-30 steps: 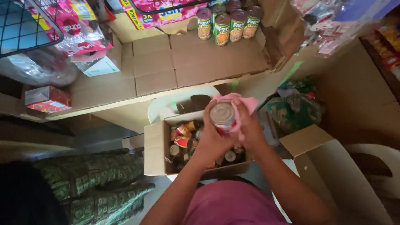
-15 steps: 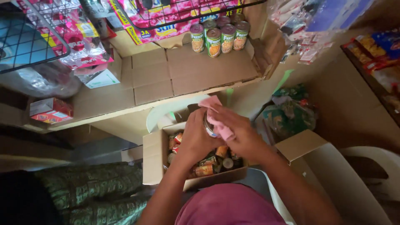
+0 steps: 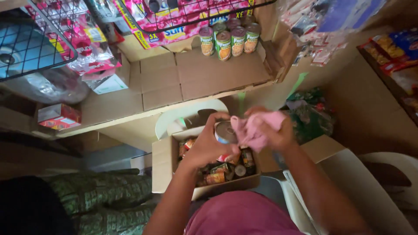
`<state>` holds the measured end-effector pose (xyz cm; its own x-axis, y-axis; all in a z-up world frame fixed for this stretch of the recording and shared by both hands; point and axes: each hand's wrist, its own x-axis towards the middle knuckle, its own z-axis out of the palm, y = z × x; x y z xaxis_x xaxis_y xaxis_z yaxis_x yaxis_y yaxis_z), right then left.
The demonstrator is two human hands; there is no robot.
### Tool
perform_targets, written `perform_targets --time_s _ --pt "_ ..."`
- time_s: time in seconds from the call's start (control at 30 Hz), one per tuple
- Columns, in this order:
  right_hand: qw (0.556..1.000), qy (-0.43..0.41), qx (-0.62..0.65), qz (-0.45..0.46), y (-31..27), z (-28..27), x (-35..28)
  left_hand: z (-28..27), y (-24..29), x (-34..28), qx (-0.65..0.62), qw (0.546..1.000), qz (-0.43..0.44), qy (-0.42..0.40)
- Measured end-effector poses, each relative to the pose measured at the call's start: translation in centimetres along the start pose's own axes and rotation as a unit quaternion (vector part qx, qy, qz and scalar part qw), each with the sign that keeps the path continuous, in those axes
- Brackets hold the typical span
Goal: The recorder takes canned goods out of a cardboard box, wipes them with a pink cloth, and arranges them neatly on a shop shelf.
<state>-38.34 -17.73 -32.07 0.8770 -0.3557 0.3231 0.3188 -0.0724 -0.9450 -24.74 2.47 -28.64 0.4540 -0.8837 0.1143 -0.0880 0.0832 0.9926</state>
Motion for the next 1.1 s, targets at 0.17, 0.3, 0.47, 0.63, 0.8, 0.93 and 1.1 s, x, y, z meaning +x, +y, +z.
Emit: perform_targets --time_s 0.17,0.3,0.47,0.63,0.8,0.93,1.1 --pt "0.97 0.233 0.06 0.045 0.9 1.1 1.4 1.2 -0.9 1.7 -0.355 0.922 -0.14 0.065" --pt "0.877 -0.03 -0.362 -0.314 -9.7 8.9 2.6 1.3 -13.1 3.2 -0.554 0.825 -0.053 0.103" --pt "0.858 0.086 -0.348 -0.368 -2.6 6.9 2.9 3.7 -5.7 3.1 -0.453 0.887 -0.013 0.089" --pt "0.872 0.225 -0.323 -0.292 5.3 3.1 3.7 3.6 0.8 2.9 -0.622 0.752 -0.154 0.155" --pt "0.965 0.26 -0.037 -0.024 3.7 3.1 3.2 3.0 1.6 2.0 -0.474 0.824 -0.128 0.281" --pt "0.937 0.075 -0.254 -0.226 -1.1 5.4 3.9 2.5 1.3 1.2 -0.494 0.838 -0.126 0.193" --pt "0.969 0.214 0.057 0.106 3.2 2.5 4.1 2.0 0.4 0.4 -0.257 0.949 -0.08 0.161"
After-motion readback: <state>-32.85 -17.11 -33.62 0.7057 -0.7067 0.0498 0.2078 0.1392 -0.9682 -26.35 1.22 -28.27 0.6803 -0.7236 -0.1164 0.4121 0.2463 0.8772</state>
